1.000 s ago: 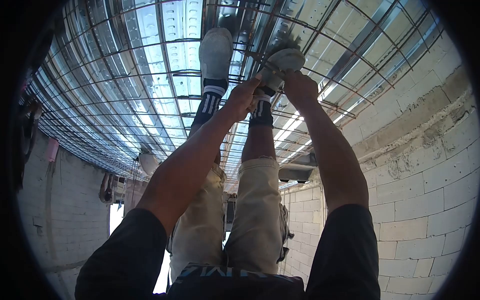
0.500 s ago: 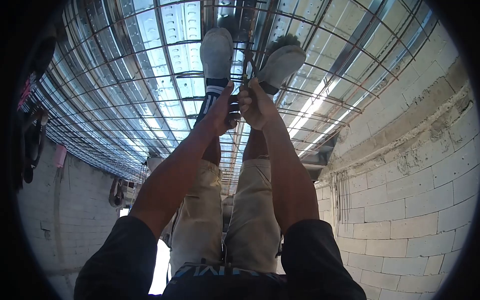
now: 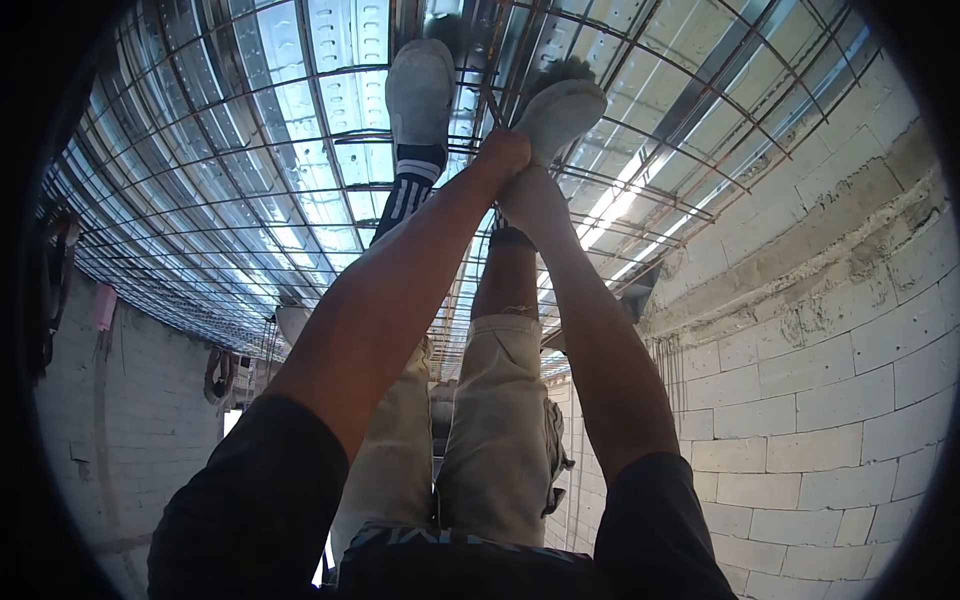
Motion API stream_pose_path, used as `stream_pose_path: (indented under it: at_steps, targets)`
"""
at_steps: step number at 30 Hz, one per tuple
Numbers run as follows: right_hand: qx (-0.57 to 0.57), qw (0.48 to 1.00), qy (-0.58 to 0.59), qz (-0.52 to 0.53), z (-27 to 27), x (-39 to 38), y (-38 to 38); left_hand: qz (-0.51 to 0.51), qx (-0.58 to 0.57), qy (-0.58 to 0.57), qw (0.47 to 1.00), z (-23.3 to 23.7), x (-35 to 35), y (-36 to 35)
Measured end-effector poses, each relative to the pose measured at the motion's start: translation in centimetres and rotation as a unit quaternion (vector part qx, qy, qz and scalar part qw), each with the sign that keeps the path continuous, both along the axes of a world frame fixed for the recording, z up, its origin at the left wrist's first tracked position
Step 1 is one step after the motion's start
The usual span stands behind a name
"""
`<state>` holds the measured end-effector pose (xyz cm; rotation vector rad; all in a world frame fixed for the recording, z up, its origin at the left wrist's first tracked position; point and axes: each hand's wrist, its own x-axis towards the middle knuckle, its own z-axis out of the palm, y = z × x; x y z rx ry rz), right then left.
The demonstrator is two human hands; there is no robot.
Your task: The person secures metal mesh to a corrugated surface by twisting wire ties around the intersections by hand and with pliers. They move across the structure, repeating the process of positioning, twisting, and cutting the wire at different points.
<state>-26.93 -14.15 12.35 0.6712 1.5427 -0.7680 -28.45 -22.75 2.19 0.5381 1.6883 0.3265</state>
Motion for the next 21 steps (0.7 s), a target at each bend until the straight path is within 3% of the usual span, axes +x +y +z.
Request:
stream_pose_path:
  at_steps: [2, 3, 6, 7, 8, 9, 12, 15, 18, 21]
  targets:
    - [0.073, 0.996, -0.056, -0.003, 0.5, -0.6, -1.7, 0.039, 0.009, 0.003, 0.999, 0.1, 0.6, -1.1]
    - [0.118, 0.993, -0.015, -0.001, 0.6, 0.0, -2.4, 0.057, 0.015, 0.004, 0.998, 0.1, 0.8, -1.5]
    - [0.002, 0.996, 0.041, 0.077, -1.4, 2.4, -2.1, 0.126, -0.022, 0.006, 0.992, 1.5, 0.3, -1.7]
    - [-0.036, 0.992, -0.048, -0.107, -1.3, 2.6, -1.6, 0.262, -0.093, -0.098, 0.956, 2.6, -0.5, -2.0]
    - [-0.073, 0.946, -0.131, -0.287, -1.3, 2.5, -1.0, 0.388, -0.159, -0.194, 0.887, 3.2, -1.5, -2.4]
    - [-0.108, 0.859, -0.210, -0.455, -1.2, 2.4, -0.7, 0.501, -0.221, -0.284, 0.787, 3.9, -2.6, -2.8]
    - [-0.204, 0.683, -0.277, -0.645, 0.2, 1.0, -1.0, 0.640, -0.177, -0.417, 0.621, 3.4, -2.7, -3.8]
    - [-0.322, 0.494, -0.347, -0.730, -1.2, 2.4, -0.4, 0.719, -0.170, -0.477, 0.477, 3.6, -3.8, -3.1]
    - [-0.251, 0.653, -0.296, -0.651, -0.3, 1.3, 0.1, 0.715, -0.152, -0.445, 0.518, 2.7, -2.8, -2.9]
    - [-0.140, 0.834, -0.277, -0.456, 1.4, -1.3, 1.5, 0.709, -0.189, -0.399, 0.550, 2.0, -2.0, -1.9]
